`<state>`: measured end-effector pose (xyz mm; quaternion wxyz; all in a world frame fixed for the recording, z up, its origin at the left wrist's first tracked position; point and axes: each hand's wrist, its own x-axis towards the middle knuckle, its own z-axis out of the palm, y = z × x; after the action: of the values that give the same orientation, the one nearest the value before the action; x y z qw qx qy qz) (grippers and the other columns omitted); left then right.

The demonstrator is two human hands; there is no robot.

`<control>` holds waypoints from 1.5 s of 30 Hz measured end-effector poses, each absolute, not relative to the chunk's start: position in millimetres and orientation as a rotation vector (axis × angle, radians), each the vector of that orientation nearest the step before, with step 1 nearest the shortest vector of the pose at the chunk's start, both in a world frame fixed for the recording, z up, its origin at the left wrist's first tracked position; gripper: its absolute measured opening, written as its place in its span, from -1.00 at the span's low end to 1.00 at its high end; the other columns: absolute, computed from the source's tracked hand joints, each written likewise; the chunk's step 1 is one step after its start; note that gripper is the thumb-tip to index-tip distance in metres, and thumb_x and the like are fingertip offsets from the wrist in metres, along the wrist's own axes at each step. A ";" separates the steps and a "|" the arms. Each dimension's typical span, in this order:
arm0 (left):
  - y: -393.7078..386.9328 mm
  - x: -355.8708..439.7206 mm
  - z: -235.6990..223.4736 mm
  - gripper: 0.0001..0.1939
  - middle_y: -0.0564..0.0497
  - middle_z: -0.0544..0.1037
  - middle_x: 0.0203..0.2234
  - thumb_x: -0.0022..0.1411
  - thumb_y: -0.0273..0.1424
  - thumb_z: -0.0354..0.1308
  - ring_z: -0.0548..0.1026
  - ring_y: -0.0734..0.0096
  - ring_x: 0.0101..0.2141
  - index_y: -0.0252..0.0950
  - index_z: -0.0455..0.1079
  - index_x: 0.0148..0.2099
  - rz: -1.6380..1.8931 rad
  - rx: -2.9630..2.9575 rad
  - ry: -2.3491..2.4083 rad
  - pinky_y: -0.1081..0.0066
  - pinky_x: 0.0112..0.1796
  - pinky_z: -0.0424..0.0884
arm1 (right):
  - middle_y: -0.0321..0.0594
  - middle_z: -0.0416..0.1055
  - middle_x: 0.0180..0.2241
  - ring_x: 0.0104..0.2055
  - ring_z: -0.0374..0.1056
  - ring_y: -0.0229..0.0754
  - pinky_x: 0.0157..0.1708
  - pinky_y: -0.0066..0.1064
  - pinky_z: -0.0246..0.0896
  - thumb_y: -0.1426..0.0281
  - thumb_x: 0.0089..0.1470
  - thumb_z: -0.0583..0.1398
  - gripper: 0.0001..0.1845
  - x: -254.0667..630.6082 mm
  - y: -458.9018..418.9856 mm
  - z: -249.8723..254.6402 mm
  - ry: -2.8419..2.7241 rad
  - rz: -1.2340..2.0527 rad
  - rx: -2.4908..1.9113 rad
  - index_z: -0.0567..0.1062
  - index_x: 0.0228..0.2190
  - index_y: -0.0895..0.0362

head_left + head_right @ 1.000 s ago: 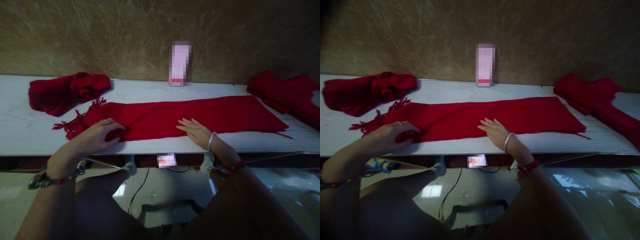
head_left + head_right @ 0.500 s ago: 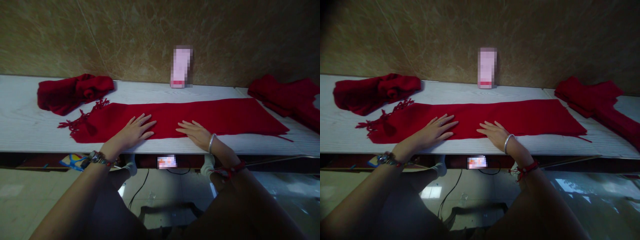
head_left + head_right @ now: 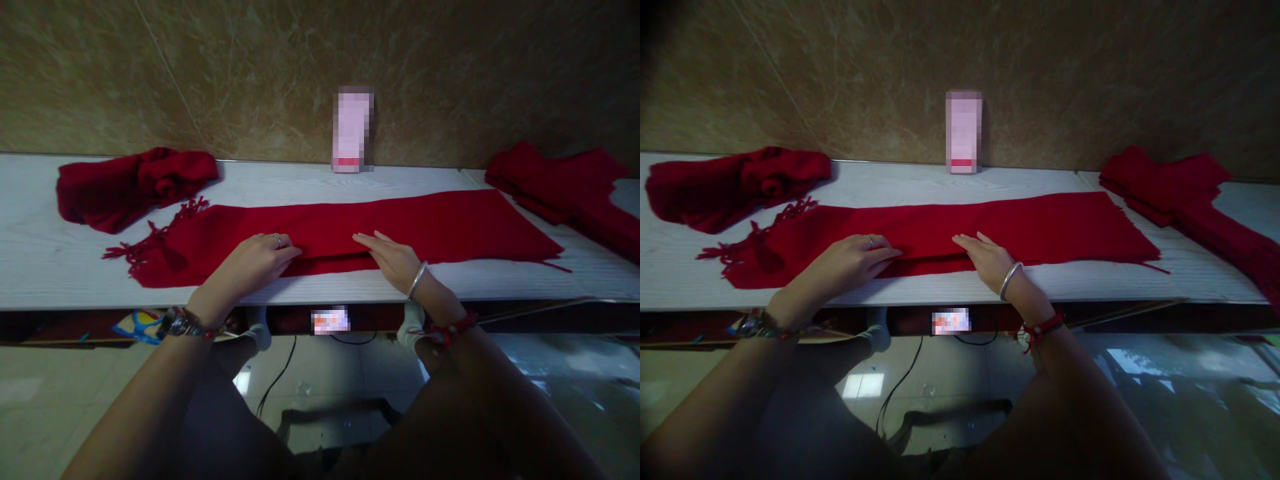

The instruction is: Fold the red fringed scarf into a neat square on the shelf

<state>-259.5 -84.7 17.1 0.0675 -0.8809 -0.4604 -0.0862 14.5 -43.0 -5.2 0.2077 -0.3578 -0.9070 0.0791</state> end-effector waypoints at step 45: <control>-50.5 -245.5 12.0 -0.45 -0.03 -0.15 0.33 0.34 -0.14 -0.27 -0.19 -0.03 0.28 -0.06 -0.14 0.34 0.224 -2.642 -2.004 -0.19 0.13 -0.13 | -0.19 0.21 0.18 0.25 0.04 -0.12 0.19 0.02 -0.05 0.38 0.18 0.01 -0.57 59.3 -48.1 -23.4 -2.720 0.268 -1.058 0.33 0.09 0.01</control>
<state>-245.5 -50.5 12.0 -0.0909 -0.7917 -0.6003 0.0670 59.3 -48.1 -23.4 0.1053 -0.3589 -0.9229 0.0910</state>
